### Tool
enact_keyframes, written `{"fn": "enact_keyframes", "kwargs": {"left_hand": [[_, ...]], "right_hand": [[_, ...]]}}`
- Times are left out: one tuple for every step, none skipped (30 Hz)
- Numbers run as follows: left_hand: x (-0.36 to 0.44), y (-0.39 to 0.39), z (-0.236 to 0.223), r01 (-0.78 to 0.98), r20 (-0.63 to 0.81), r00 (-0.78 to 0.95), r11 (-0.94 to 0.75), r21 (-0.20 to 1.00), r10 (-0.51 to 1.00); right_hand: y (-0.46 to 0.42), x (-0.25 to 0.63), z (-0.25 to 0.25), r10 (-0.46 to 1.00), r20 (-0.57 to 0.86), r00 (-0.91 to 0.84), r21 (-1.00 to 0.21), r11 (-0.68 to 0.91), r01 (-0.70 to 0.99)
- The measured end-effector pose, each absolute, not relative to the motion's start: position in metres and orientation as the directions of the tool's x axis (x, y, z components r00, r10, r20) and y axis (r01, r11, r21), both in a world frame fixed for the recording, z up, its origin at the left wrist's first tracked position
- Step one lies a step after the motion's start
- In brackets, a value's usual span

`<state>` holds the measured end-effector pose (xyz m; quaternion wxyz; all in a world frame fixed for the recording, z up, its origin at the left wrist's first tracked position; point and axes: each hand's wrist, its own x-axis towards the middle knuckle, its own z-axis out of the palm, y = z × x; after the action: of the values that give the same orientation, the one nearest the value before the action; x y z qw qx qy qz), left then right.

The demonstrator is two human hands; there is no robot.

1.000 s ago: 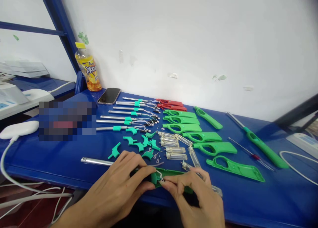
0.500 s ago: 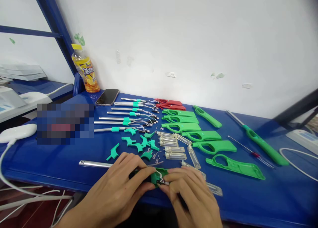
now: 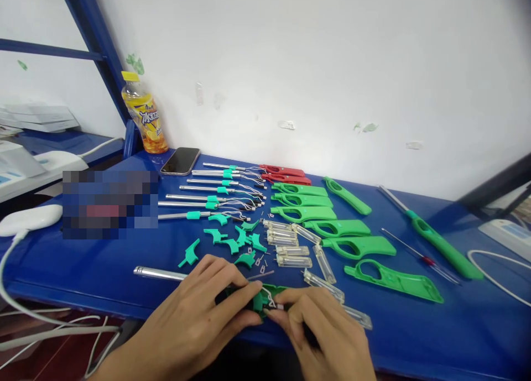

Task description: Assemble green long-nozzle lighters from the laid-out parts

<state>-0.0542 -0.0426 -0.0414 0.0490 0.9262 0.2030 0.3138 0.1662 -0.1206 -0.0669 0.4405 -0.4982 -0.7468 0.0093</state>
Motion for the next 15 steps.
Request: {"fn": "enact_keyframes", "kwargs": {"left_hand": [[-0.054, -0.042, -0.041, 0.342, 0.555, 0.727, -0.914, 0.219, 0.405], [-0.054, -0.042, -0.040, 0.339, 0.552, 0.731, -0.915, 0.218, 0.402], [-0.055, -0.042, -0.040, 0.340, 0.547, 0.733, -0.915, 0.218, 0.403], [-0.055, -0.042, -0.041, 0.344, 0.544, 0.734, -0.913, 0.220, 0.407], [-0.055, -0.042, -0.042, 0.349, 0.538, 0.734, -0.909, 0.226, 0.415], [-0.055, -0.042, -0.043, 0.355, 0.531, 0.732, -0.904, 0.237, 0.427], [-0.055, -0.042, -0.044, 0.361, 0.524, 0.730, -0.898, 0.251, 0.440], [-0.055, -0.043, -0.045, 0.366, 0.518, 0.726, -0.892, 0.265, 0.452], [-0.055, -0.043, -0.046, 0.369, 0.515, 0.722, -0.887, 0.276, 0.461], [-0.055, -0.043, -0.047, 0.371, 0.517, 0.719, -0.885, 0.281, 0.465], [-0.055, -0.042, -0.047, 0.371, 0.523, 0.715, -0.886, 0.279, 0.464], [-0.054, -0.042, -0.047, 0.370, 0.531, 0.712, -0.888, 0.273, 0.460], [-0.054, -0.042, -0.048, 0.367, 0.539, 0.710, -0.891, 0.266, 0.453], [-0.054, -0.042, -0.048, 0.363, 0.545, 0.710, -0.895, 0.260, 0.446], [-0.054, -0.042, -0.048, 0.358, 0.549, 0.710, -0.898, 0.257, 0.440]], "right_hand": [[-0.121, 0.165, -0.067, 0.750, 0.652, -0.110, -0.455, 0.503, 0.735], [-0.121, 0.164, -0.068, 0.749, 0.655, -0.106, -0.457, 0.503, 0.734], [-0.121, 0.164, -0.068, 0.746, 0.658, -0.103, -0.457, 0.504, 0.733], [-0.120, 0.164, -0.069, 0.743, 0.661, -0.105, -0.455, 0.508, 0.732], [-0.120, 0.165, -0.069, 0.740, 0.663, -0.112, -0.451, 0.514, 0.730], [-0.120, 0.166, -0.069, 0.737, 0.664, -0.124, -0.446, 0.524, 0.726], [-0.119, 0.168, -0.069, 0.736, 0.663, -0.137, -0.445, 0.534, 0.719], [-0.119, 0.169, -0.068, 0.736, 0.660, -0.151, -0.445, 0.545, 0.710], [-0.119, 0.171, -0.067, 0.738, 0.654, -0.167, -0.449, 0.556, 0.700], [-0.118, 0.173, -0.066, 0.741, 0.647, -0.181, -0.454, 0.565, 0.689], [-0.118, 0.175, -0.065, 0.744, 0.641, -0.189, -0.461, 0.570, 0.680], [-0.119, 0.176, -0.064, 0.748, 0.635, -0.194, -0.470, 0.573, 0.672], [-0.119, 0.177, -0.063, 0.755, 0.626, -0.194, -0.483, 0.572, 0.663], [-0.119, 0.177, -0.063, 0.764, 0.616, -0.193, -0.502, 0.569, 0.651], [-0.120, 0.177, -0.063, 0.773, 0.606, -0.186, -0.526, 0.565, 0.636]]}}
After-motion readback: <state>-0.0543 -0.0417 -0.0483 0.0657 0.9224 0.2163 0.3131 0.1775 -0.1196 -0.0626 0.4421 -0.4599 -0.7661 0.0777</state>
